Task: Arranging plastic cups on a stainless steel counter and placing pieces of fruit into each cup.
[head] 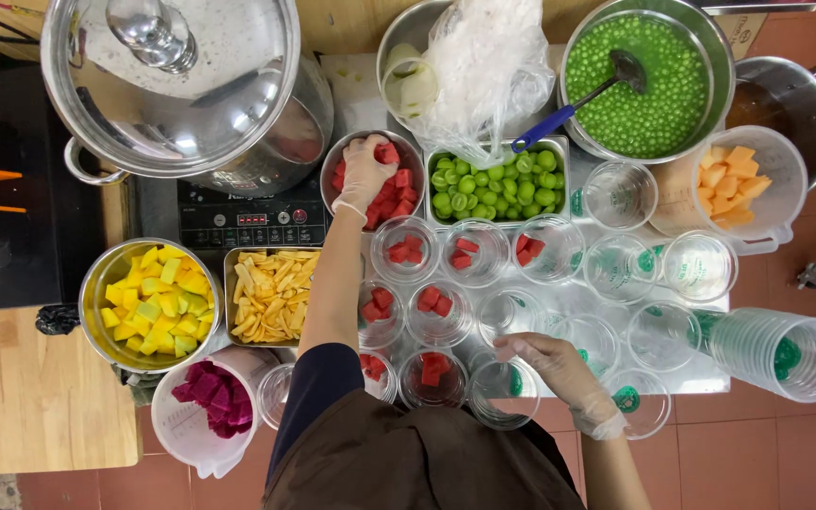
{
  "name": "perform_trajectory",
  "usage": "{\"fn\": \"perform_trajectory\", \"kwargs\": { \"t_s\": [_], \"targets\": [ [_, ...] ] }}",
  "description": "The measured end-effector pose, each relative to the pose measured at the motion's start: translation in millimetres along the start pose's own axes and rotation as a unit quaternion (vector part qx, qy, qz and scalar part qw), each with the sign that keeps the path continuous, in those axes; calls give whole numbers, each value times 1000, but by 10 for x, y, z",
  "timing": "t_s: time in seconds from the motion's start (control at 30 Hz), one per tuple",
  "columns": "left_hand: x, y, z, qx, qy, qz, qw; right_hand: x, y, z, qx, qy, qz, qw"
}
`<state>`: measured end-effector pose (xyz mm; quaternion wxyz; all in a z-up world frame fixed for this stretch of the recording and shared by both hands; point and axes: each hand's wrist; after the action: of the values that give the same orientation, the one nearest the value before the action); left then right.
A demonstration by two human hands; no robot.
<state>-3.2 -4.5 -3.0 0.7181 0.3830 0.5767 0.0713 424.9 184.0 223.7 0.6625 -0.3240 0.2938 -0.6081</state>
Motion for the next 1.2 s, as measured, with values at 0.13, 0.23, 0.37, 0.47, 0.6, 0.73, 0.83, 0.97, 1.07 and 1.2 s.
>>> {"fn": "perform_trajectory", "kwargs": {
  "t_s": [0.13,0.23,0.37,0.47,0.6,0.73,0.83,0.97,1.07,1.2],
  "targets": [
    [50,-117,9,5,29,103,994,-28,126,23,9,21,4,1000],
    [29,-157,25,-3,35,195,980,4,216,29,9,31,-7,999],
    [-21,-103,43,-17,31,249,968,42,129,60,42,39,-8,998],
    [-210,99,190,-40,70,241,967,32,124,58,52,52,-21,997],
    [-201,-92,297,-64,94,352,929,-26,194,114,32,43,16,998],
    [-448,-1,474,-90,68,550,827,-106,348,166,10,42,1,999],
    [-777,501,873,-108,29,636,764,-136,318,309,-17,31,2,999],
    [-1068,1422,1564,4,-134,678,723,-246,269,468,-18,39,-8,999],
    [-970,2284,2119,48,-306,470,826,-327,317,577,-41,58,11,997],
    [-109,2634,2538,202,-319,238,895,-338,314,684,-86,49,-10,995]
  ]
}}
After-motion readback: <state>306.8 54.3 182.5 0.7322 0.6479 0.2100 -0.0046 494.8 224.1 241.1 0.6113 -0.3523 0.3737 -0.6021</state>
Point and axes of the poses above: each hand's wrist, its own z-axis away from the middle knuckle, its own x-axis out of the palm, y = z × x, and after that the axes turned 9 degrees about -y, right-handed
